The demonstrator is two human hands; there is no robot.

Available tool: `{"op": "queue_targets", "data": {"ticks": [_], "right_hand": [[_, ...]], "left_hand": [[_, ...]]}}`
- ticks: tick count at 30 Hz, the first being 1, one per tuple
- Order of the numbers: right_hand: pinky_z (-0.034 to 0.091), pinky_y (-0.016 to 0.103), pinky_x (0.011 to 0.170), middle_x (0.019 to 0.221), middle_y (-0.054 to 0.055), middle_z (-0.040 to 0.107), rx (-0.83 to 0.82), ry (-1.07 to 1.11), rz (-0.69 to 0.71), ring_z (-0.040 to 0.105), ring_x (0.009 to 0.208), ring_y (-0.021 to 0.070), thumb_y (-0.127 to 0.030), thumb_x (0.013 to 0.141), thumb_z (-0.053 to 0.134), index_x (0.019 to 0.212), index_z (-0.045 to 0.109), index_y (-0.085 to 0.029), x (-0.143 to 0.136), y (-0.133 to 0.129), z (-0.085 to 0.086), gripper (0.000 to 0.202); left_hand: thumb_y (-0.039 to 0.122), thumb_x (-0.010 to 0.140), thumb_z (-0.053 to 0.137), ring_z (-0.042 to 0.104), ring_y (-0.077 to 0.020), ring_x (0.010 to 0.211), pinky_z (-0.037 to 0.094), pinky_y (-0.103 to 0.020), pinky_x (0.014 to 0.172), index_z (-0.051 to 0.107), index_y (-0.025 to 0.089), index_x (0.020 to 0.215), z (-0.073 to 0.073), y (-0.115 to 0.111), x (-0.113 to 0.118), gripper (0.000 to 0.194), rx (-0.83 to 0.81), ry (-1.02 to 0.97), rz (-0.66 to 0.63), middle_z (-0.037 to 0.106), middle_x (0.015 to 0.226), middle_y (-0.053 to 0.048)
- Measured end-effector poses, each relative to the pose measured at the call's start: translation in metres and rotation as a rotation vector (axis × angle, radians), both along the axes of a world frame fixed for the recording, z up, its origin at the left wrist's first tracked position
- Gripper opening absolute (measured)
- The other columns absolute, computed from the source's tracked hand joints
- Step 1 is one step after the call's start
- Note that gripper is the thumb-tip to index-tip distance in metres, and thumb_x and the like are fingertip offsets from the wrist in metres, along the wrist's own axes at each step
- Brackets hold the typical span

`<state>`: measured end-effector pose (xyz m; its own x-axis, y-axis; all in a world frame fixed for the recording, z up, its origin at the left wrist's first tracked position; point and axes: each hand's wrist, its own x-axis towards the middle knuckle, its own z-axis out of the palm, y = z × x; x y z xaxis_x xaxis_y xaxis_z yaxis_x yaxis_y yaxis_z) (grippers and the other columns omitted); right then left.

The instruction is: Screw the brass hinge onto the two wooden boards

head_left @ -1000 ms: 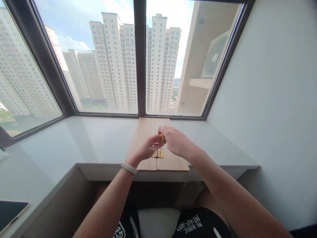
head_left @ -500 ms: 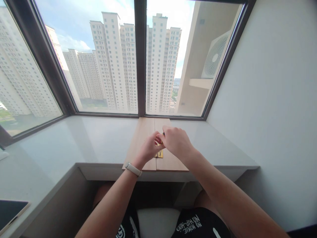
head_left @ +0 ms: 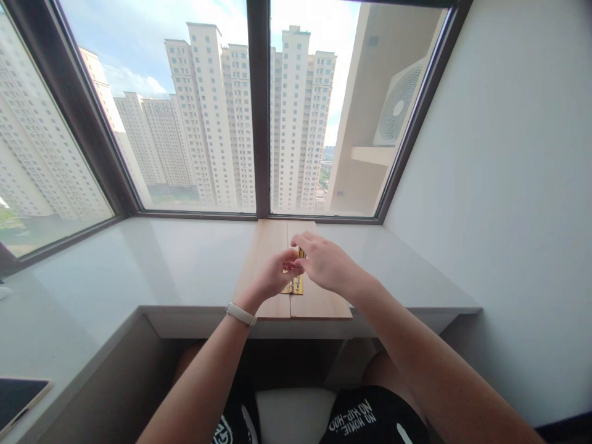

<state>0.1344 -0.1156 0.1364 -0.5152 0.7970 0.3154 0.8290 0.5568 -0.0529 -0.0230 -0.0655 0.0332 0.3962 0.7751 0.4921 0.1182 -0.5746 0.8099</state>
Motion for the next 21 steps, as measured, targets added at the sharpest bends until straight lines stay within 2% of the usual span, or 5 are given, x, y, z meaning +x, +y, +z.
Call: {"op": "queue_targets", "data": {"ticks": [4,7,10,15,21], "right_hand": [[0.041,0.030,0.069,0.095,0.009,0.068,0.035,-0.044,-0.235,0.065,0.082,0.0222,-0.045,0.099,0.049,0.112,0.058,-0.019,-0.007,-0.001,0.001,0.031],[0.041,0.031,0.067,0.084,0.010,0.069,0.036,-0.118,-0.316,0.067,0.079,0.0243,-0.045,0.100,0.043,0.102,0.061,-0.018,-0.012,-0.002,-0.001,0.032],[0.041,0.029,0.066,0.087,0.010,0.070,0.037,-0.144,-0.286,0.067,0.079,0.0232,-0.037,0.101,0.044,0.102,0.060,-0.019,-0.013,-0.002,-0.003,0.024],[0.037,0.027,0.063,0.096,0.007,0.067,0.060,-0.136,-0.160,0.063,0.079,0.0195,-0.024,0.097,0.048,0.108,0.057,-0.021,-0.004,-0.001,-0.005,0.014],[0.037,0.025,0.068,0.098,0.006,0.064,0.007,-0.096,-0.020,0.059,0.089,0.0172,-0.003,0.086,0.049,0.104,0.055,-0.021,0.002,0.001,-0.006,0.026]], "left_hand": [[0.028,0.083,0.070,0.063,-0.0142,0.075,0.052,-0.028,0.071,0.060,0.017,0.088,0.000,-0.004,0.004,0.015,0.034,0.011,0.087,0.064,0.082,-0.001],[0.029,0.081,0.072,0.063,-0.0149,0.075,0.052,-0.028,0.070,0.060,0.018,0.089,-0.001,-0.006,0.008,0.018,0.050,0.012,0.137,0.066,0.083,-0.002],[0.027,0.080,0.073,0.065,-0.0169,0.079,0.054,-0.030,0.073,0.061,0.019,0.096,-0.001,-0.008,0.009,0.022,0.044,0.031,0.132,0.068,0.088,-0.004],[0.027,0.087,0.066,0.067,-0.0213,0.100,0.054,-0.036,0.087,0.062,0.020,0.108,0.002,-0.007,0.002,0.023,-0.022,0.038,-0.033,0.070,0.104,-0.008],[0.028,0.090,0.063,0.067,-0.0223,0.100,0.054,-0.041,0.092,0.064,0.019,0.110,-0.001,-0.001,0.000,0.022,-0.057,-0.007,-0.067,0.071,0.104,-0.010]]}}
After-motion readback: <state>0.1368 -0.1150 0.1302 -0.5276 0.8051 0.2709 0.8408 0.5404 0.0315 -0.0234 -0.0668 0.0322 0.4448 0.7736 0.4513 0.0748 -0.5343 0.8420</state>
